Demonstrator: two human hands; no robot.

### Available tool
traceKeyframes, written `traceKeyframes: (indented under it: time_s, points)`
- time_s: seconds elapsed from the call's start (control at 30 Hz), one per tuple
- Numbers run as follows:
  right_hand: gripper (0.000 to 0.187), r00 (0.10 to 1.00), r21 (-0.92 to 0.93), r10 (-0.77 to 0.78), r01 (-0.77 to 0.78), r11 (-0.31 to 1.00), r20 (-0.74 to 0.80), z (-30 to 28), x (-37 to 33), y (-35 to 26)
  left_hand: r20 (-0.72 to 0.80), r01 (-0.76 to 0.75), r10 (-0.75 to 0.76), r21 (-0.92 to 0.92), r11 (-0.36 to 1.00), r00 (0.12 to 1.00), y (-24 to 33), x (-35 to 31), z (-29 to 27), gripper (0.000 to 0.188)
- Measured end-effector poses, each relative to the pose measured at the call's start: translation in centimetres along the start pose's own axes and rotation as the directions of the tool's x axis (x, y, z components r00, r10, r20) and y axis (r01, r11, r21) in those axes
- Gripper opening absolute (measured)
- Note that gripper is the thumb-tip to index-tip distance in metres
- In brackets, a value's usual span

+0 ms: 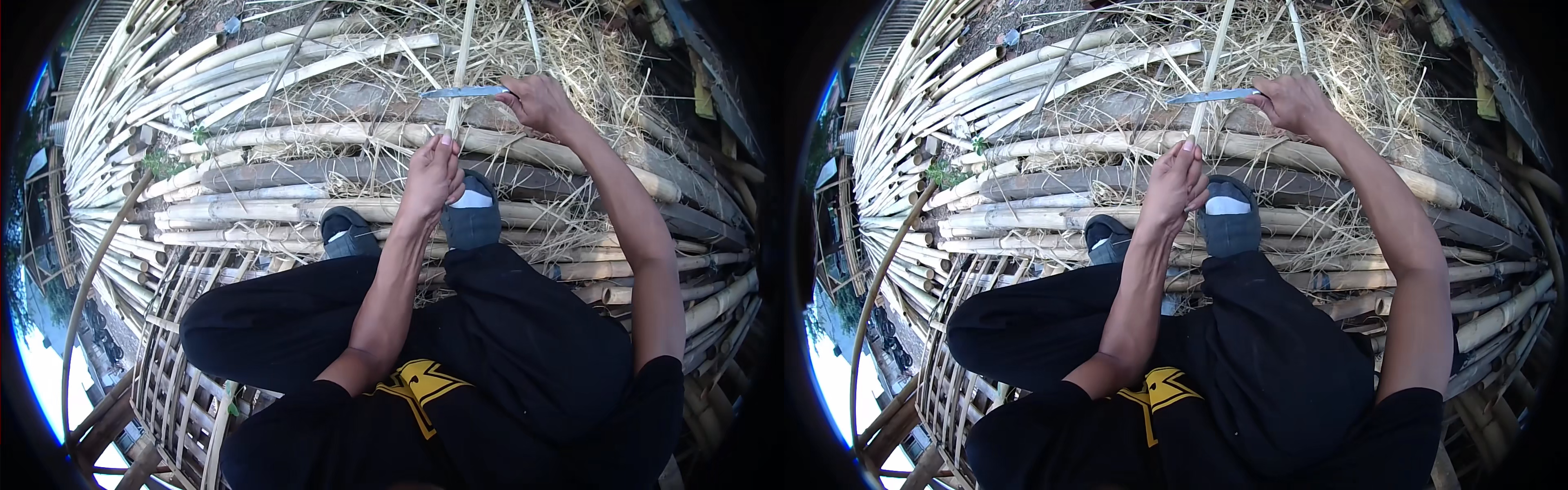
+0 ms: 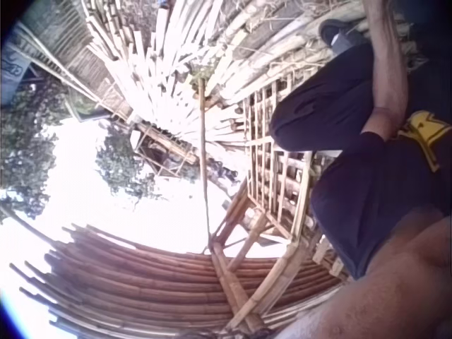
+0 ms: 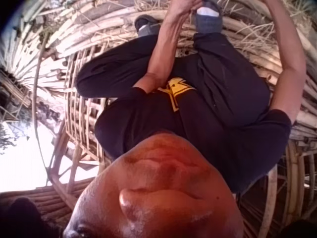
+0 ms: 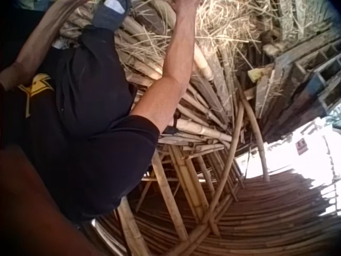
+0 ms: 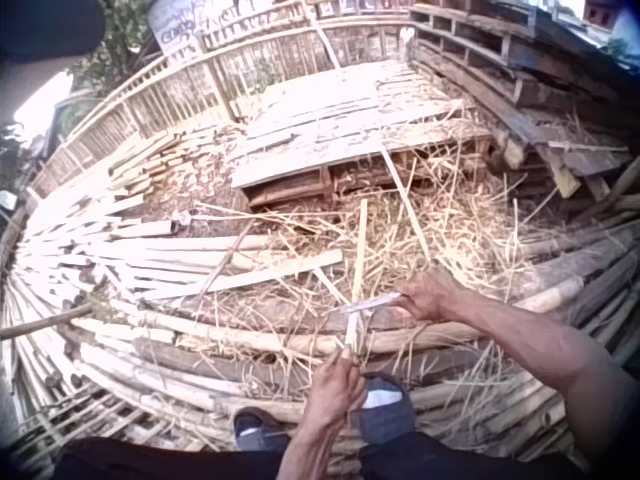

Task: The person scrapes thin strips of bamboo with a knife to shave them while holding them by hand.

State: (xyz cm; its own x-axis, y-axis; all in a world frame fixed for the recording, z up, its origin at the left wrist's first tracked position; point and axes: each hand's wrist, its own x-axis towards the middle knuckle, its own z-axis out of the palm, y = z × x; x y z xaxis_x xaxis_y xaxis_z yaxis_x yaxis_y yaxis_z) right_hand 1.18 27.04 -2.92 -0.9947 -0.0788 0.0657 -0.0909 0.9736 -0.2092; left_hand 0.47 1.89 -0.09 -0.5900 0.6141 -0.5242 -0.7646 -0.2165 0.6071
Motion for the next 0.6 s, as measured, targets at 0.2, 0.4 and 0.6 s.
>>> traceKeyframes:
  time_s: [0.2, 0.4, 0.6]
  points:
    - [0.045, 0.998, 0.014, -0.006, 0.005, 1.000, 0.068, 0.3, 1.2, -0.9, -0.042, -0.027, 0.029, 0.041, 0.999, 0.999, 1.0, -0.7, 0.0, 0.024]
    - [0.048, 0.972, 0.249, 0.128, -0.176, 0.952, 0.198, -0.4, 0.5, -5.4, -0.003, 0.021, -0.021, 0.161, 0.987, 1.000, 3.6, -1.8, -1.9, 0.023]
    - [0.055, 0.919, 0.338, 0.247, -0.348, 0.874, 0.306, -2.6, 0.2, -7.8, 0.063, -0.101, 0.091, 0.196, 0.975, 0.994, 9.1, -5.0, -0.9, 0.033]
